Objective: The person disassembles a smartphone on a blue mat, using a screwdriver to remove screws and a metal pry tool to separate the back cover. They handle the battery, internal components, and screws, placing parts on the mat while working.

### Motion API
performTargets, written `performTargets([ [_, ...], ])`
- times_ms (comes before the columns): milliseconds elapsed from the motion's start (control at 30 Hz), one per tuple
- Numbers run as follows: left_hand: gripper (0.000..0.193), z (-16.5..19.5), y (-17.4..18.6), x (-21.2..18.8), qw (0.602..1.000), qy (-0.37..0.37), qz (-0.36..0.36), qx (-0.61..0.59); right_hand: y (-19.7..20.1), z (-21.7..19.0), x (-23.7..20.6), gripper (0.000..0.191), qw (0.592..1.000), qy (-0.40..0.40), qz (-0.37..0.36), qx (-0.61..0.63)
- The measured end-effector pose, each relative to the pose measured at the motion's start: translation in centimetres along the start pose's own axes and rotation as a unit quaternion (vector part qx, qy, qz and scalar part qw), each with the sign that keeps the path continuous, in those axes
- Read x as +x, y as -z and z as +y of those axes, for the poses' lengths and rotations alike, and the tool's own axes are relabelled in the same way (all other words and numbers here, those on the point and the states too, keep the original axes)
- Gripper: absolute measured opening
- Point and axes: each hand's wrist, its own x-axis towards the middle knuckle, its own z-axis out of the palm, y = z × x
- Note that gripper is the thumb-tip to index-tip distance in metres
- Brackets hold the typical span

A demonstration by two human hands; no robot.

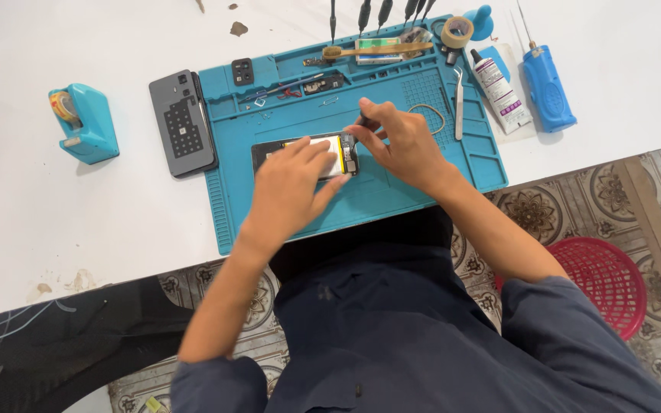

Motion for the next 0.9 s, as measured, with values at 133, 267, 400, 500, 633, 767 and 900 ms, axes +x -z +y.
performTargets([
  [133,0.048,-1.6,2.1,3.8,0.994,-0.027,-0.097,-0.035,-0.1,-0.3,0.3,0.042,1.0,-0.013,0.001,-0.007],
  [267,0.049,-3.7,1.9,7.4,0.973,-0.141,-0.106,-0.151,0.4,-0.9,0.8,0.036,1.0,-0.013,-0.016,0.017],
  [400,0.045,-4.6,-0.6,7.9,0.935,-0.166,-0.073,-0.305,1.7,-2.1,1.5,0.025,0.999,0.008,-0.011,0.047],
  [500,0.039,-5.1,-2.5,7.5,0.898,-0.119,-0.085,-0.416,2.8,-2.9,2.7,0.017,0.999,-0.029,-0.028,0.01],
  [633,0.029,-5.5,-4.6,7.1,0.877,-0.037,-0.083,-0.471,3.6,-3.2,3.9,0.017,0.997,0.079,-0.004,0.009],
  [767,0.025,-5.5,-5.3,7.4,0.9,-0.063,-0.003,-0.432,3.6,-2.2,4.4,0.018,0.997,0.066,-0.009,0.028],
  [900,0.049,-4.9,-5.2,7.3,0.929,0.051,-0.003,-0.366,2.8,-1.0,4.3,0.017,0.997,0.074,0.025,0.022],
])
